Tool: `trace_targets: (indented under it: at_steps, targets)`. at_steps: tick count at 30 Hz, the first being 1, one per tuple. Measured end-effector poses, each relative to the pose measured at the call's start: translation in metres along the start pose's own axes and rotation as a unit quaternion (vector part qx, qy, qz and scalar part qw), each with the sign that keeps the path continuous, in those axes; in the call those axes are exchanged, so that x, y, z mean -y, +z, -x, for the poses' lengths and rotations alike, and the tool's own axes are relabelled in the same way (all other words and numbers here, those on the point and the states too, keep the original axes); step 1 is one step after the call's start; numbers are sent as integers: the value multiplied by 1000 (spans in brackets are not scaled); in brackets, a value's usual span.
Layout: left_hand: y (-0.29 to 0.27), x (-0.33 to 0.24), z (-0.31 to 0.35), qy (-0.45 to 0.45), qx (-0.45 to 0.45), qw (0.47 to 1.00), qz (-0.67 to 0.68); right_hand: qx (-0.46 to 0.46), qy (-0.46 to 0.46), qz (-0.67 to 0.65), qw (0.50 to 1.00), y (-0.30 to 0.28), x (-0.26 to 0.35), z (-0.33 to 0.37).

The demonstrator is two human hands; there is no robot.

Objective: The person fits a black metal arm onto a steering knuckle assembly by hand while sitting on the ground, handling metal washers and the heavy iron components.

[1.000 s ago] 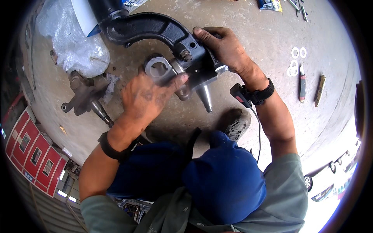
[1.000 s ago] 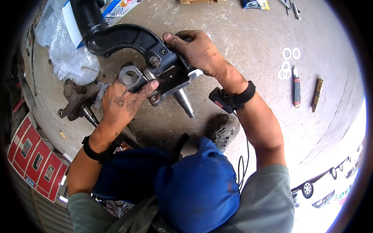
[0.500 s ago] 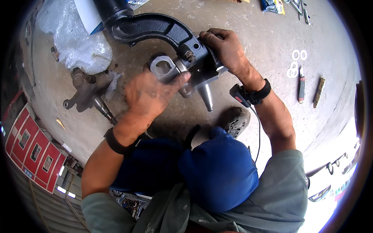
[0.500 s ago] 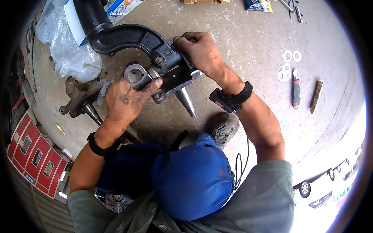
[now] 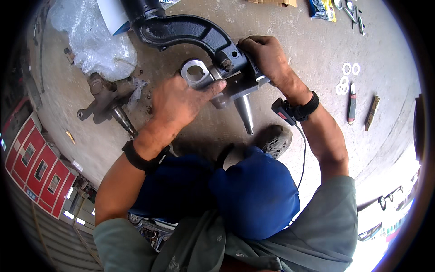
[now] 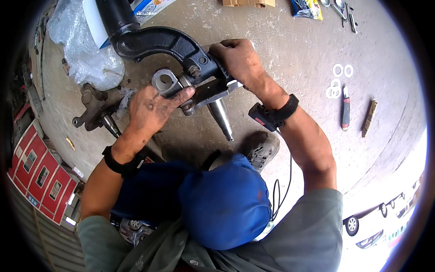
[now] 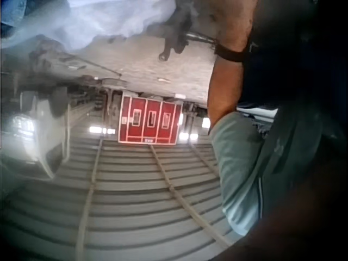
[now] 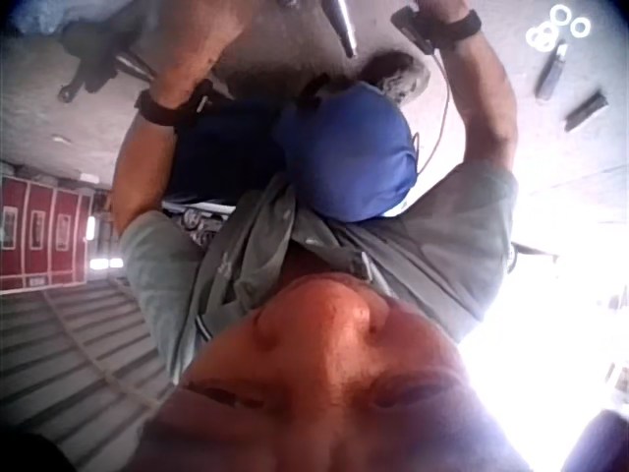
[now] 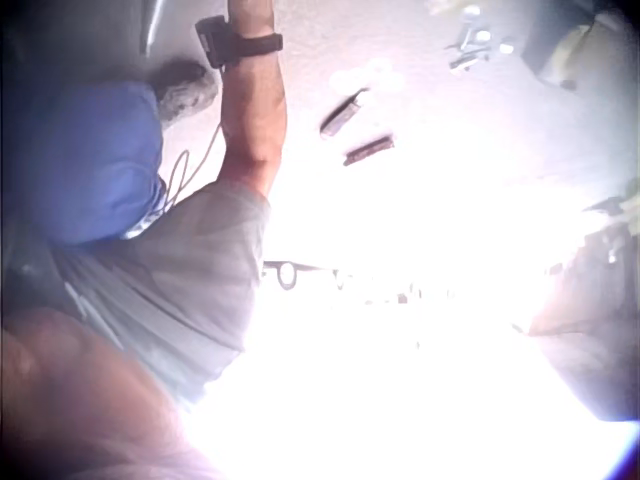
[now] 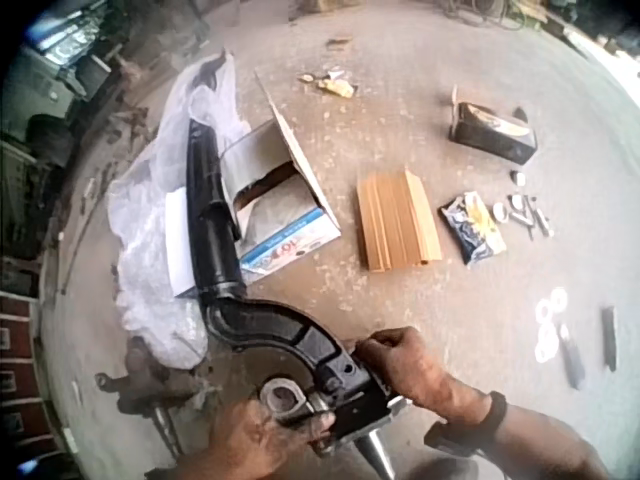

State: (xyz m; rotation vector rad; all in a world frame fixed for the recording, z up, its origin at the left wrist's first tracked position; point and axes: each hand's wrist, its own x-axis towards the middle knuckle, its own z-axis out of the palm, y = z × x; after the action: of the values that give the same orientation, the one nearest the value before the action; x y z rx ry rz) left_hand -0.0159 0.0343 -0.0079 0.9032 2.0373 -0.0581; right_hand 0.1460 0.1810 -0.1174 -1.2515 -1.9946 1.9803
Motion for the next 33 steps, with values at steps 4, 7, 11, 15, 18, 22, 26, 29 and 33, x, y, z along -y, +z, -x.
trace_targets:
  at_steps: [4, 7, 11, 15, 18, 22, 26, 29, 33]
  targets:
    - [11, 0, 9, 26, -102, 993, -53, -39, -5, -100, 994, 5, -7, 6]
    - [11, 2, 4, 33, -57, 998, 7, -11, 43, -110, 993, 2, -6, 1]
    - [-2, 11, -5, -22, 63, 989, 128, 53, -278, 196, 939, -7, -23, -18]
    - [2, -2, 6, -2, -37, 999, 13, -31, -2, -92, 995, 7, -13, -1]
    - [9, -5, 13, 35, -97, 995, -12, -58, -23, -112, 992, 8, -9, 6]
    - [-4, -7, 4, -15, -3, 998, 63, -13, -89, 23, 996, 4, -19, -5]
    - [-5, 4, -4, -34, 46, 995, 87, 37, -103, 63, 992, 4, -23, -14]
    - [5, 1, 9, 22, -57, 998, 14, -31, 2, -88, 996, 7, -9, -1]
    - [15, 2, 11, 77, -123, 989, -19, -66, -24, -113, 991, 12, -20, 0]
